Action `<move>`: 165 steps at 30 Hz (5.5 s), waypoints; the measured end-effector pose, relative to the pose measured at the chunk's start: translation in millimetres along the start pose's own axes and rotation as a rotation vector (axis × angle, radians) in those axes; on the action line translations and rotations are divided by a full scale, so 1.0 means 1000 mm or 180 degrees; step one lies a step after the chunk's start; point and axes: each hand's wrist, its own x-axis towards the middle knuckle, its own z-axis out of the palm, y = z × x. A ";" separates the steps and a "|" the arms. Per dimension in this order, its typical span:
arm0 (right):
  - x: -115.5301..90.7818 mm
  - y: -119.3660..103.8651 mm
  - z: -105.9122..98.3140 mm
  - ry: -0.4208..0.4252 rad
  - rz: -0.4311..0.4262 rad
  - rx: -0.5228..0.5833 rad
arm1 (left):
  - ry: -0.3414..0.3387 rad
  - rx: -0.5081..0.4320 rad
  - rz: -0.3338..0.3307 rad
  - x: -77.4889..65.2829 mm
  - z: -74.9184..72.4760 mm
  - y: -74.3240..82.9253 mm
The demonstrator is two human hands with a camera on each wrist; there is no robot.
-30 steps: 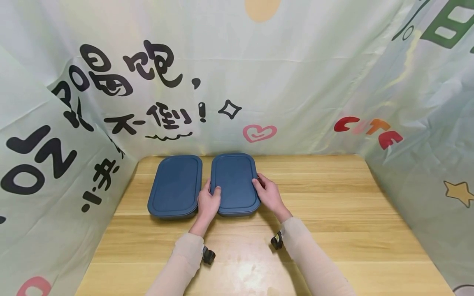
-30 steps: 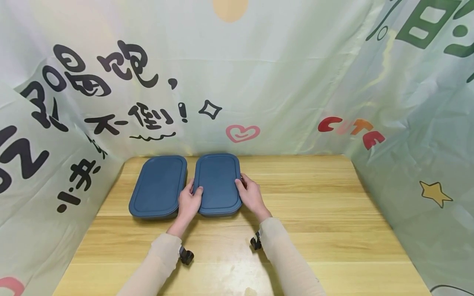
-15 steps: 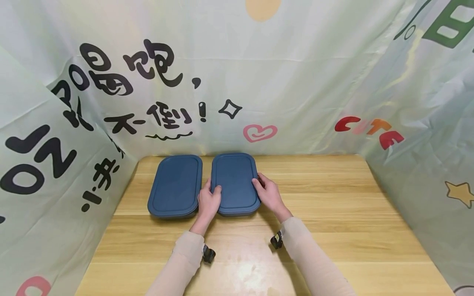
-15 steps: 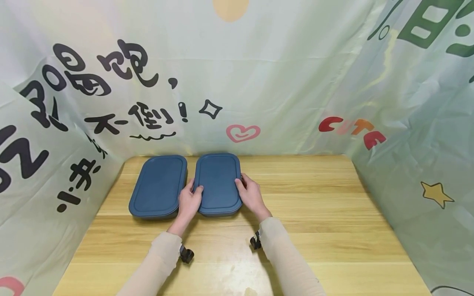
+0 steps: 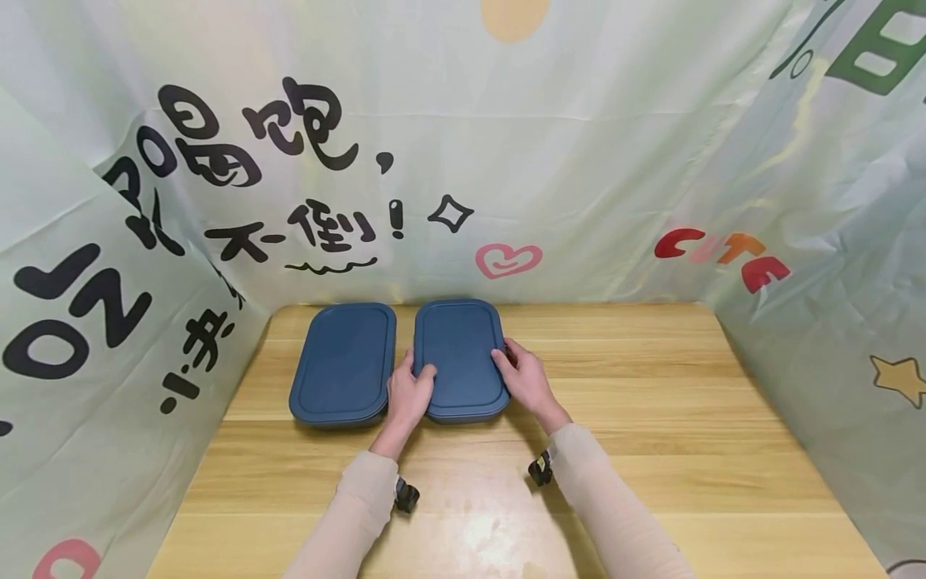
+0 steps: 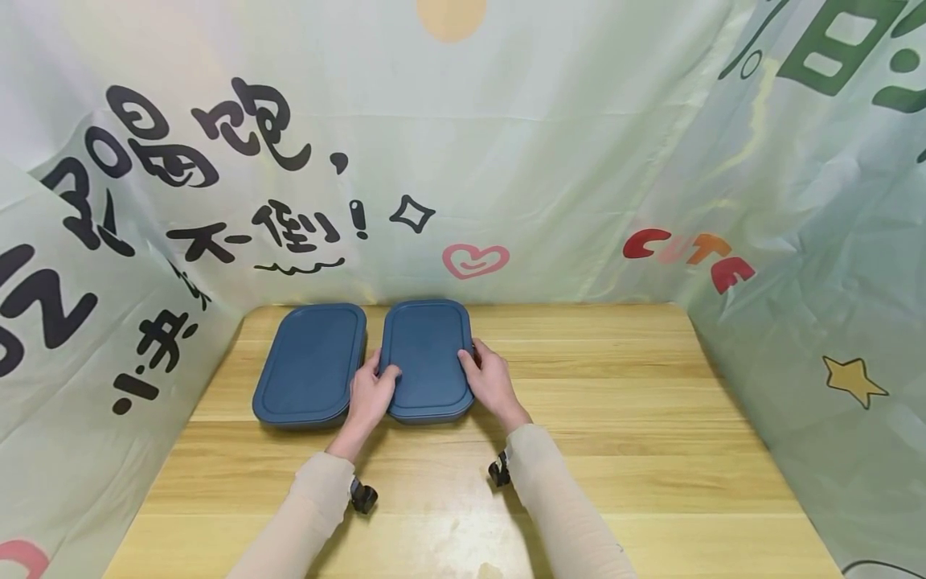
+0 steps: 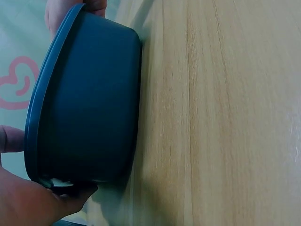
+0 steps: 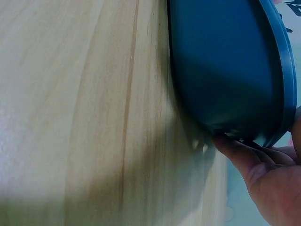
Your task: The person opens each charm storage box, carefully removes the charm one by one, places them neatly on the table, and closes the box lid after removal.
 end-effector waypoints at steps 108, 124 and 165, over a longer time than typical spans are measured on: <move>0.006 -0.014 -0.031 0.0202 0.0149 -0.0182 | -0.0088 0.0094 0.0733 0.001 -0.010 0.052; 0.006 -0.002 -0.034 0.0129 0.0323 -0.0162 | -0.0303 -0.0403 0.0595 -0.004 -0.003 0.071; 0.029 -0.037 -0.056 0.0395 -0.0143 -0.0399 | -0.0401 -0.0553 0.0643 -0.017 0.023 0.087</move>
